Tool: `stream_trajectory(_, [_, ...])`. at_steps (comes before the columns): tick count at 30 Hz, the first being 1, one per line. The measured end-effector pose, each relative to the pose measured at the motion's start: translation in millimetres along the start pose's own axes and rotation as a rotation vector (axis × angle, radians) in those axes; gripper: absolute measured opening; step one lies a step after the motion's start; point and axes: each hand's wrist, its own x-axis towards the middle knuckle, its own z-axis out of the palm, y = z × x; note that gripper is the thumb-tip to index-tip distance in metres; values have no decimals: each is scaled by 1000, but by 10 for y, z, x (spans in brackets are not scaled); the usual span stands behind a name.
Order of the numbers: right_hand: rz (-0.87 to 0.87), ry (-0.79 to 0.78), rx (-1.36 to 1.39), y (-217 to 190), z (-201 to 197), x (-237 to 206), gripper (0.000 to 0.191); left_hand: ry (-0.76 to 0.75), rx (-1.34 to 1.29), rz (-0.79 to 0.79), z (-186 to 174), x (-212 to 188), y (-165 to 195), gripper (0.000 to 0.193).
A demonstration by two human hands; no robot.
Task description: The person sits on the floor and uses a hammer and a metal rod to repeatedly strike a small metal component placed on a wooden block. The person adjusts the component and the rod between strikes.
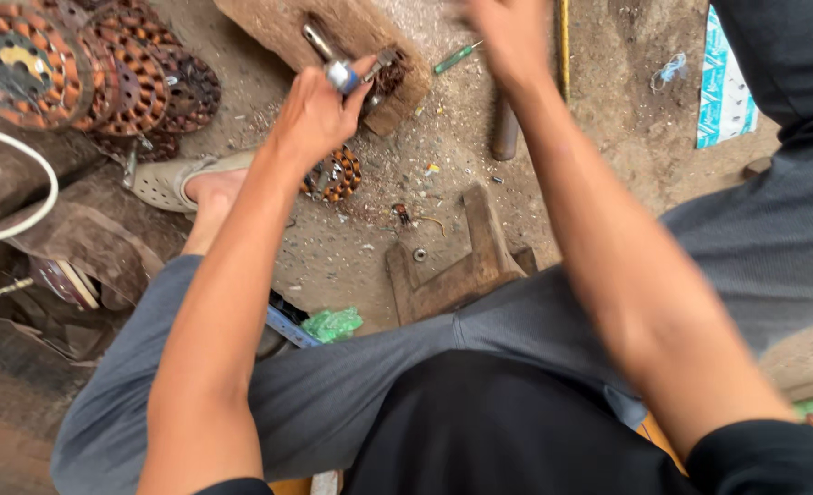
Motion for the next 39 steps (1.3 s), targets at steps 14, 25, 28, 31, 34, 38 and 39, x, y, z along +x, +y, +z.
stream_trajectory(14, [512, 510, -599, 1286, -117, -701, 58, 125, 3, -14, 263, -382, 179, 53])
stream_trajectory(25, [275, -244, -306, -734, -817, -1625, 51, 189, 29, 103, 399, -302, -28, 69])
stream_trajectory(28, [-336, -450, -586, -894, -784, -1995, 47, 128, 67, 27, 467, -259, -58, 76])
stream_trajectory(31, [18, -569, -959, -945, -686, -2093, 46, 193, 27, 116, 522, -242, -71, 73])
stream_trajectory(34, [164, -542, -784, -1167, -645, -2212, 43, 310, 12, 230, 550, -246, -93, 55])
stream_trajectory(38, [-72, -552, -658, -1407, -506, -2226, 38, 207, 78, 124, 575, -222, -78, 58])
stream_trajectory(39, [43, -551, -814, -1418, -473, -2192, 37, 224, 98, 135, 557, -210, -81, 60])
